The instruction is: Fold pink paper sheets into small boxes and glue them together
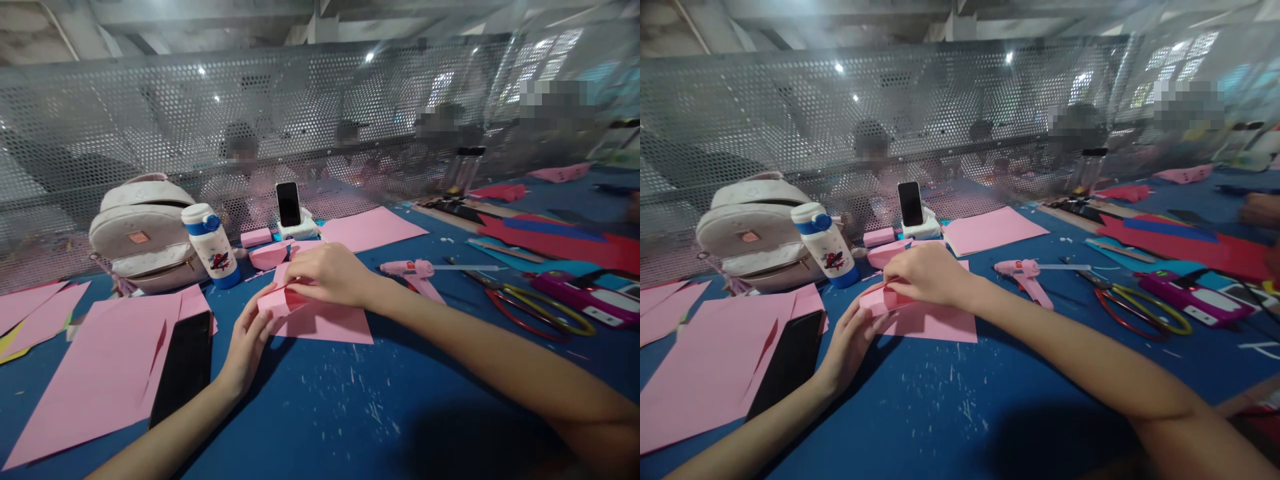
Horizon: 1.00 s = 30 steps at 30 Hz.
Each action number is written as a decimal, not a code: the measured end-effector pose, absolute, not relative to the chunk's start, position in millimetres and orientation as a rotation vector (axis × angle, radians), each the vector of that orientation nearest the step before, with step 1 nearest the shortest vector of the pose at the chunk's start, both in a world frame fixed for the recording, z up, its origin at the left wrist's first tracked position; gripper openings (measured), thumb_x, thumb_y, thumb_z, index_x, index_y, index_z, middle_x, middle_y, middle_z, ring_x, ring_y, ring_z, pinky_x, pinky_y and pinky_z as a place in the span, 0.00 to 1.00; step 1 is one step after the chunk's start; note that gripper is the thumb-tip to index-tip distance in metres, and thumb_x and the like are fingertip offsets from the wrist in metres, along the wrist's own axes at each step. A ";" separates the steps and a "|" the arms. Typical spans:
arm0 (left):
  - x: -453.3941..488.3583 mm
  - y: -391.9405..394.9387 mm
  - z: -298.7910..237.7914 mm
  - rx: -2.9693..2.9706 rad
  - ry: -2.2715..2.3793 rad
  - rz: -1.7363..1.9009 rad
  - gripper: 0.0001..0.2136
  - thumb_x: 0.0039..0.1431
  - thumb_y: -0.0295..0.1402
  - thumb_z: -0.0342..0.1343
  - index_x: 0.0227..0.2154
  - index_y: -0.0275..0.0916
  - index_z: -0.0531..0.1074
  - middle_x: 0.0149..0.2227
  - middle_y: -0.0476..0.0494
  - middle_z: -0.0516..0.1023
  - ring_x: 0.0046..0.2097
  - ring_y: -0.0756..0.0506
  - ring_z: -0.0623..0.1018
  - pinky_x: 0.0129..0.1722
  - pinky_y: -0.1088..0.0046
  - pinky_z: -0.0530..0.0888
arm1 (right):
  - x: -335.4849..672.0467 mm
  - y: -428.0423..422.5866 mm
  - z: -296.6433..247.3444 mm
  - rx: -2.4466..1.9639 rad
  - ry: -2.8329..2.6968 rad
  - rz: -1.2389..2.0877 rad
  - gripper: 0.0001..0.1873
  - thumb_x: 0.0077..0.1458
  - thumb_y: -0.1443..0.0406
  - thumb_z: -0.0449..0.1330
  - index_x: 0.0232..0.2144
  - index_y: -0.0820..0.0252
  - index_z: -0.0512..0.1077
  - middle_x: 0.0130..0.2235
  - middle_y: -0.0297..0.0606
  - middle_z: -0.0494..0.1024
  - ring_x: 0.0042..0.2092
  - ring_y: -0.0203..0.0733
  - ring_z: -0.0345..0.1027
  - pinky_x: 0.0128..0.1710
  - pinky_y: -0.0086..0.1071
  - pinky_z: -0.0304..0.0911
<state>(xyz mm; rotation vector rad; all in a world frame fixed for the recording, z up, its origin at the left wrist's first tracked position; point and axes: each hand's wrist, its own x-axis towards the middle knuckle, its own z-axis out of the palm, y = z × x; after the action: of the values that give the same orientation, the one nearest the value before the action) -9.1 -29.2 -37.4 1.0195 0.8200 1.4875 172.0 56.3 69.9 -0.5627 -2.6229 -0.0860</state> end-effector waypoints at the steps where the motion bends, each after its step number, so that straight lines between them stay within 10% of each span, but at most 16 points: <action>1: -8.6 -29.5 -37.3 1.067 0.823 1.507 0.21 0.61 0.41 0.60 0.56 0.44 0.71 0.61 0.41 0.71 0.62 0.37 0.70 0.61 0.60 0.68 | 172.1 55.2 71.3 -0.621 -2.600 -0.041 0.07 0.57 0.65 0.61 0.33 0.56 0.80 0.33 0.32 0.82 0.35 0.37 0.72 0.31 0.31 0.52; 18: -50.7 -17.1 16.1 1.384 1.075 1.417 0.17 0.55 0.44 0.65 0.43 0.41 0.80 0.42 0.43 0.83 0.47 0.37 0.78 0.44 0.68 0.75 | 188.3 45.0 96.6 -0.660 -2.729 0.791 0.09 0.58 0.65 0.59 0.29 0.60 0.77 0.26 0.33 0.79 0.27 0.33 0.69 0.27 0.27 0.58; 30: -46.1 -21.4 40.7 1.842 0.983 0.775 0.09 0.54 0.34 0.64 0.38 0.44 0.84 0.38 0.40 0.84 0.39 0.38 0.80 0.38 0.66 0.76 | 215.2 15.2 80.6 -0.379 -2.789 0.317 0.24 0.59 0.68 0.62 0.57 0.55 0.68 0.57 0.40 0.74 0.55 0.43 0.68 0.51 0.35 0.64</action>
<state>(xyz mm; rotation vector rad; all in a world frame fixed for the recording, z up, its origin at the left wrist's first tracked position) -46.1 -21.4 40.7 1.8416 0.9827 0.7749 215.2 15.2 80.6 -0.3786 -2.7890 0.3171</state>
